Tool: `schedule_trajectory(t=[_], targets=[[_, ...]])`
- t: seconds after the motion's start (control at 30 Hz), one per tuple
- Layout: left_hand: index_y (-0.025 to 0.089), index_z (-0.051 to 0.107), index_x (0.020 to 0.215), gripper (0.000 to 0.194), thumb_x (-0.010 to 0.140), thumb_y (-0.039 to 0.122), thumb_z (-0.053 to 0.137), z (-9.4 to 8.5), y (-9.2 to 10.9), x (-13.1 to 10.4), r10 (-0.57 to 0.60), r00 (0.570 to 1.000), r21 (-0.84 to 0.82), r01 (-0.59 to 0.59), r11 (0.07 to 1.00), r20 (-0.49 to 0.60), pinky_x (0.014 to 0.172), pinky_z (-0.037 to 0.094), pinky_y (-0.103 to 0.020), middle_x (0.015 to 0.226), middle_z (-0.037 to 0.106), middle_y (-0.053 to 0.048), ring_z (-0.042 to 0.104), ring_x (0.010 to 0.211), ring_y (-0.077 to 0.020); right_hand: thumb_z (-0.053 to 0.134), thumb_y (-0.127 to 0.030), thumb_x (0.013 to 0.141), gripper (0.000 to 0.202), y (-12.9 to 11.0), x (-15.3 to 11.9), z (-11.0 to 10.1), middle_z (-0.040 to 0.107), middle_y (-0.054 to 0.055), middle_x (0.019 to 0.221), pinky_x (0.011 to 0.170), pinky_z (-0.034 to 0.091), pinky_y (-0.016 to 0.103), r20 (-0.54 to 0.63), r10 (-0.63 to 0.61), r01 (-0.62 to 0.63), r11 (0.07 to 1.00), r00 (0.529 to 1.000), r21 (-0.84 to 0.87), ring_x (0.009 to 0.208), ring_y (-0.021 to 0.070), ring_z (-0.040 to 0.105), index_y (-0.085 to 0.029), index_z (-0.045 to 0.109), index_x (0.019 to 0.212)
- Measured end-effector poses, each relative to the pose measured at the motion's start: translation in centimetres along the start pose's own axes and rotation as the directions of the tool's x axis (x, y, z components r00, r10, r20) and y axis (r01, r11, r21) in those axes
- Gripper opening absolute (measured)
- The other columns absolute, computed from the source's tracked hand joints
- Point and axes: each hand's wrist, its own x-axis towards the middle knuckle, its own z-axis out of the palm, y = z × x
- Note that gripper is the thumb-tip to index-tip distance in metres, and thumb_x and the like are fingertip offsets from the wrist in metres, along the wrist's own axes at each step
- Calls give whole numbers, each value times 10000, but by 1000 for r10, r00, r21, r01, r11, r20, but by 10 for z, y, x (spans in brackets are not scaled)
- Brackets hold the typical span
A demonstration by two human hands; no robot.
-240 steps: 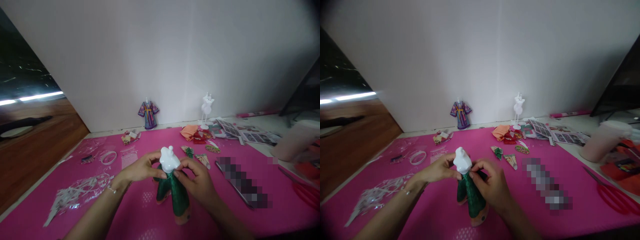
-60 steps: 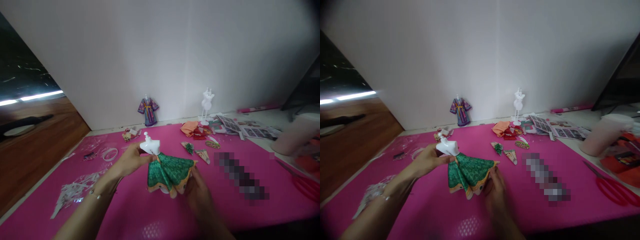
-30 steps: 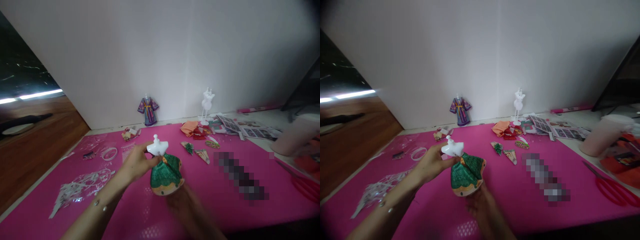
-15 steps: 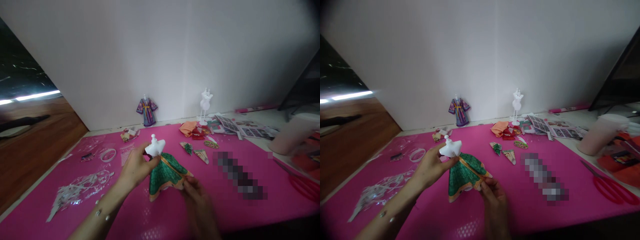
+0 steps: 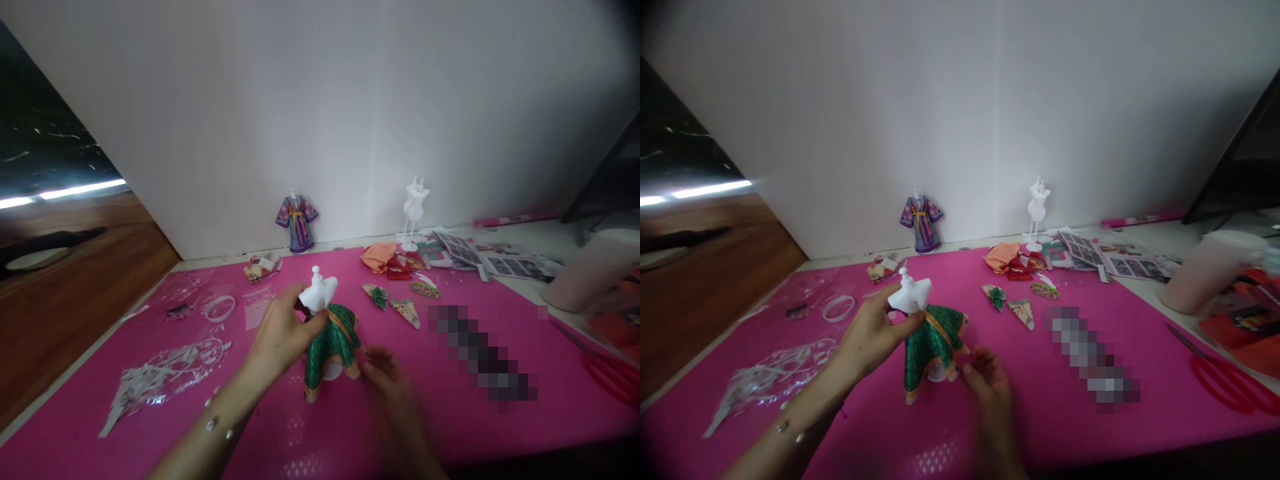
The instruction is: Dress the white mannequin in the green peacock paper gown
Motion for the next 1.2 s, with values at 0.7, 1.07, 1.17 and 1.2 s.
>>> schedule_trajectory(t=[0.7,1.07,1.17,1.2], targets=[[187,581,769,89,732,259,619,6,8,-1,-40,999,15,40,999,-23,572,375,-265,677,613,8,572,638,-169,480,-192,876,393,-46,-8,50,547,152,1164,911,467,510,710,-424,801,65,562,-595,1073,295,527,-173,579,1256],[176,652,871,268,767,421,672,5,1,-5,19,998,-211,-5,977,63,711,489,-301,799,691,-37,641,779,-200,589,-281,827,363,-62,0,54,603,137,1136,926,442,468,738,-432,790,-88,519,-607,1103,296,529,-165,597,1170],[162,669,941,294,767,399,671,5,3,-8,19,995,-307,13,952,101,767,506,-318,868,711,-62,655,827,-212,621,-352,819,325,-68,5,56,636,129,1097,899,442,462,728,-449,780,-100,519,-618,1060,297,560,-175,621,1092],[157,674,965,309,776,401,659,5,5,-8,16,993,-334,25,942,120,770,508,-321,880,715,-69,658,832,-216,637,-374,810,318,-69,7,56,648,122,1072,880,444,454,722,-456,776,-102,520,-623,1030,293,574,-182,628,1063]])
